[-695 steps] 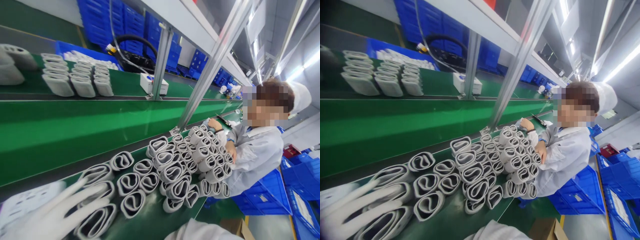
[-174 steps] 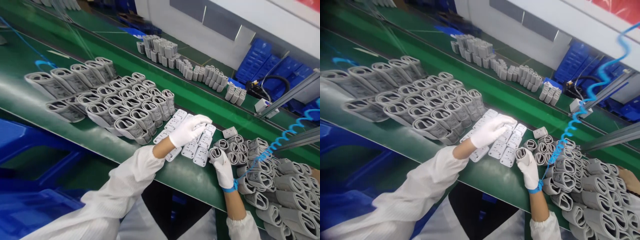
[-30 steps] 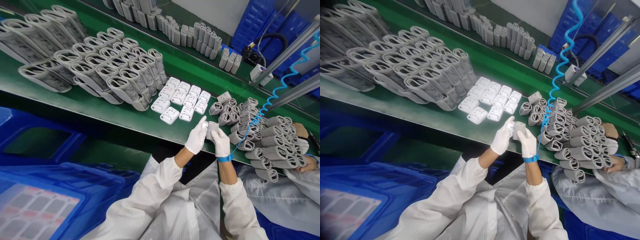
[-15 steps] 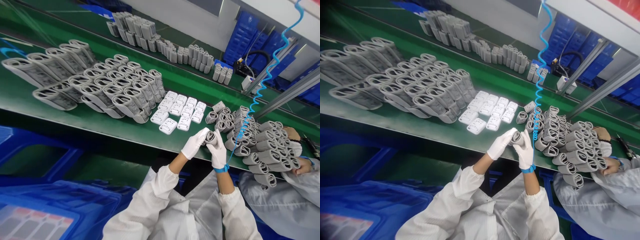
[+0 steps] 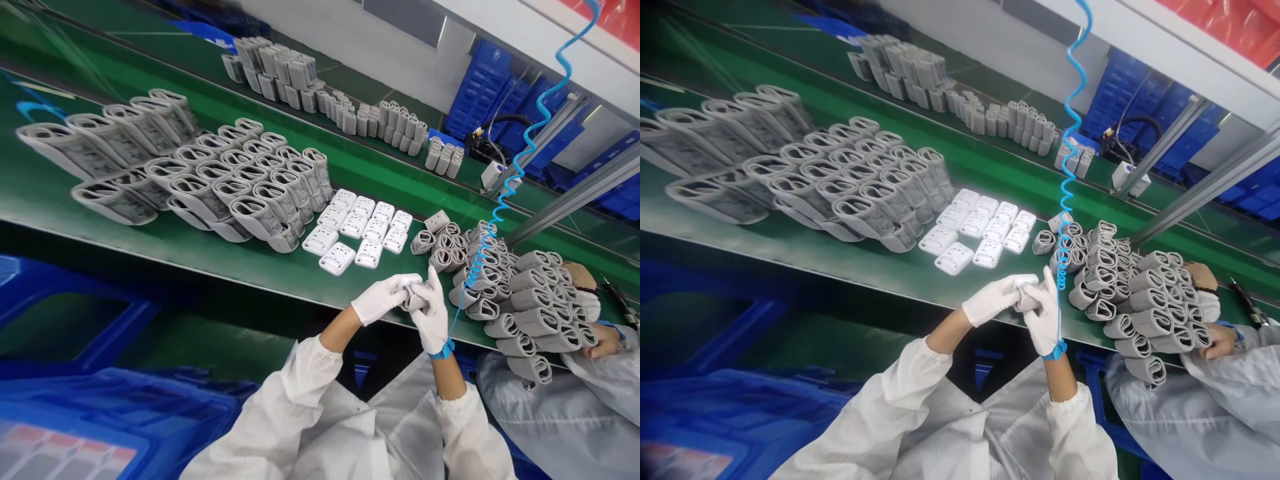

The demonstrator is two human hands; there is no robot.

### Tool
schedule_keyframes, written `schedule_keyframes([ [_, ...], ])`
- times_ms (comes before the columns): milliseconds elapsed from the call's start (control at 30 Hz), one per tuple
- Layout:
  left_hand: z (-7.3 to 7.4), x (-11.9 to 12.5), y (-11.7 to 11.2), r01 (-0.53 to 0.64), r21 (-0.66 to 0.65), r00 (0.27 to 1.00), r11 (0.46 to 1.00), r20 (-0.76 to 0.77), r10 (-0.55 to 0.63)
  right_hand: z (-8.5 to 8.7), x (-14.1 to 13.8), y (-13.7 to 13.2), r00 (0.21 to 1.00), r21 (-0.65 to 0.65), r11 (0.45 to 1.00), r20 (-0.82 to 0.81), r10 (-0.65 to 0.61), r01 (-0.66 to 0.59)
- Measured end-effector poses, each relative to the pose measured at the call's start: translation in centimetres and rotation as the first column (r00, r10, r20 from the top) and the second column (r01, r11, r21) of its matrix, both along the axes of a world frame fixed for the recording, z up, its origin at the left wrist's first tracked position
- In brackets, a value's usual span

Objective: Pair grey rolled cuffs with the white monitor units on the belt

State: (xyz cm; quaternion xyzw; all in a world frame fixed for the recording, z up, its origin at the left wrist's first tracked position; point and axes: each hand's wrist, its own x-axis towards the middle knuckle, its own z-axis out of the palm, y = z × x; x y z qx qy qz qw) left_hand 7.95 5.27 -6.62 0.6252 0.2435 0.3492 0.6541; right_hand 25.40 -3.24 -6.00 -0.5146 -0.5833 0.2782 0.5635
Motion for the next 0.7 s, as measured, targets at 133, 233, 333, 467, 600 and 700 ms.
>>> schedule_keyframes([
  [133, -0.1, 0.1, -0.3, -0.094, 0.016, 0.991, 0.995, -0.096, 0.096, -0.1, -0.2, -0.1, 0.998, -0.038, 0.999, 0.058, 0.019, -0.017],
  [233, 0.7, 0.3, -0.7, -0.160, 0.047, 0.971, 0.986, -0.174, 0.166, 0.0, 0.0, -0.2, 0.998, -0.055, 0.998, 0.051, 0.031, -0.028],
  [333, 1.6, 0.3, -1.0, -0.203, 0.066, 0.962, 0.977, -0.172, 0.212, 0.4, 0.4, -0.3, 0.994, -0.073, 0.993, -0.063, 0.086, -0.091],
  [467, 2.0, 0.1, -1.0, -0.222, 0.003, 0.969, 0.975, -0.111, 0.221, 0.9, 0.6, 0.0, 0.944, -0.089, 0.987, -0.314, 0.098, -0.132],
  [600, 1.3, -0.1, -0.2, -0.125, -0.116, 0.988, 0.985, 0.077, 0.134, 0.9, 0.3, 0.5, 0.974, -0.218, 0.975, -0.225, -0.005, -0.045],
  [700, 0.0, 0.4, 0.7, -0.102, -0.265, 0.979, 0.959, 0.144, 0.144, 0.7, 0.3, 0.5, 0.976, -0.261, 0.965, -0.208, -0.056, 0.000],
])
